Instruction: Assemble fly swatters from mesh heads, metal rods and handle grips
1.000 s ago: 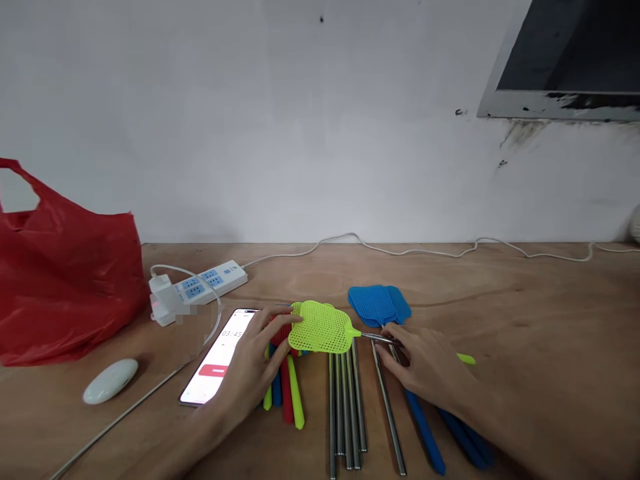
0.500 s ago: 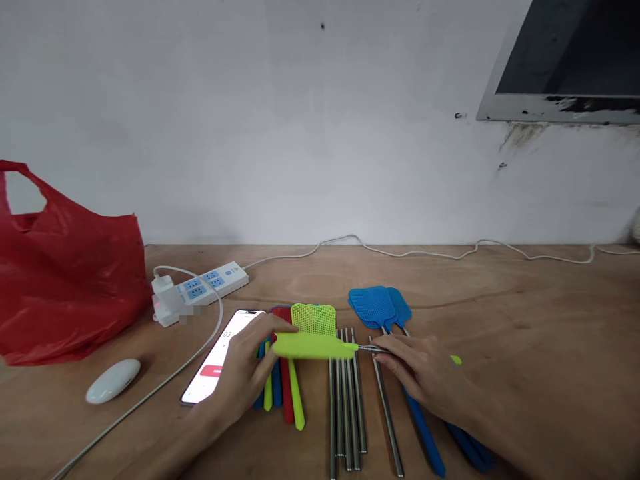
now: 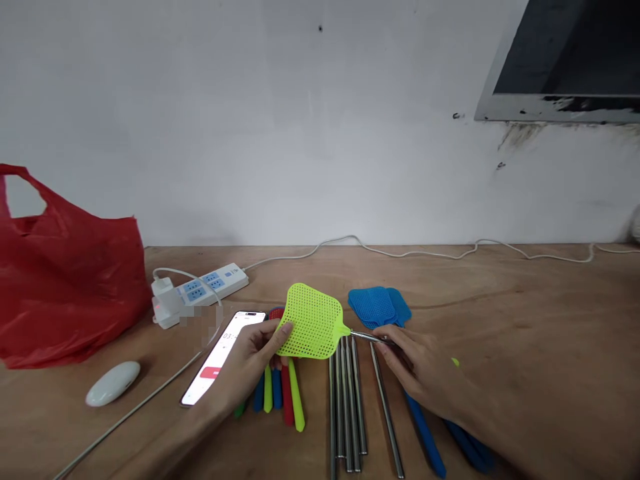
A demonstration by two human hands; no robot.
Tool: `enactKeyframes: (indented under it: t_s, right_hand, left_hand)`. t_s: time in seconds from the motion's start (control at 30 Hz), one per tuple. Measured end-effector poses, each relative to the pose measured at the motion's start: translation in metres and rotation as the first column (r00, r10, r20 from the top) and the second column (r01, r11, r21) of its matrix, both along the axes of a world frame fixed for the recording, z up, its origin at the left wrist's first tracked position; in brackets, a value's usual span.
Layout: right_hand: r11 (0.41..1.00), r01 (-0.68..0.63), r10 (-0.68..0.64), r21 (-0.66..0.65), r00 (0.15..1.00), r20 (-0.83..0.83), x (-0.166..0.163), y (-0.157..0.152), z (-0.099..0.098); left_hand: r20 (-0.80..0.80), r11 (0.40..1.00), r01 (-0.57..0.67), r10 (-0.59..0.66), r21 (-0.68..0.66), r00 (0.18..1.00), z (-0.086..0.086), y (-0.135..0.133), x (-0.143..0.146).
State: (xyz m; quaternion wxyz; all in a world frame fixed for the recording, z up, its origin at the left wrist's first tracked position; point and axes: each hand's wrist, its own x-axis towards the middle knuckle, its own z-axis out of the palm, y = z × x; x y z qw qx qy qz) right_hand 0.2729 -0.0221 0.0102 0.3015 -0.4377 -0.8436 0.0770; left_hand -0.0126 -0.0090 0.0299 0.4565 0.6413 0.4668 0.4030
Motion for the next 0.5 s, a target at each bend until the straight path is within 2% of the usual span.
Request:
enactKeyframes:
  t_s: [0.2, 0.3, 0.4, 0.5]
  right_hand:
    - [0.999, 0.047, -0.047, -0.018, 0.999, -0.013, -0.0012, -0.0005, -0.0015]
    - [0.998, 0.049, -0.051, -0.034, 0.997, -0.052, -0.0013, 0.0001, -0.0046]
    - [1.0, 0.006, -0.008, -0.026, 0.996, -0.092, -0.0013, 0.0016, -0.0071]
    - [0.995, -0.027, 0.018, -0.091, 0.995, -0.097, -0.0036, 0.0011, -0.0059]
  left_hand:
    - [0.056, 0.997, -0.064, 0.062, 0.038, 0.996, -0.0035, 0.0029, -0.0014]
    - [0.068, 0.998, -0.054, 0.052, 0.036, 0.996, -0.0045, 0.0028, -0.001]
    - [0.079, 1.0, -0.026, 0.026, 0.005, 0.997, -0.0052, 0.0026, 0.0003]
    - [0.13, 0.998, -0.001, 0.009, -0.057, 0.991, -0.0072, 0.003, 0.0018]
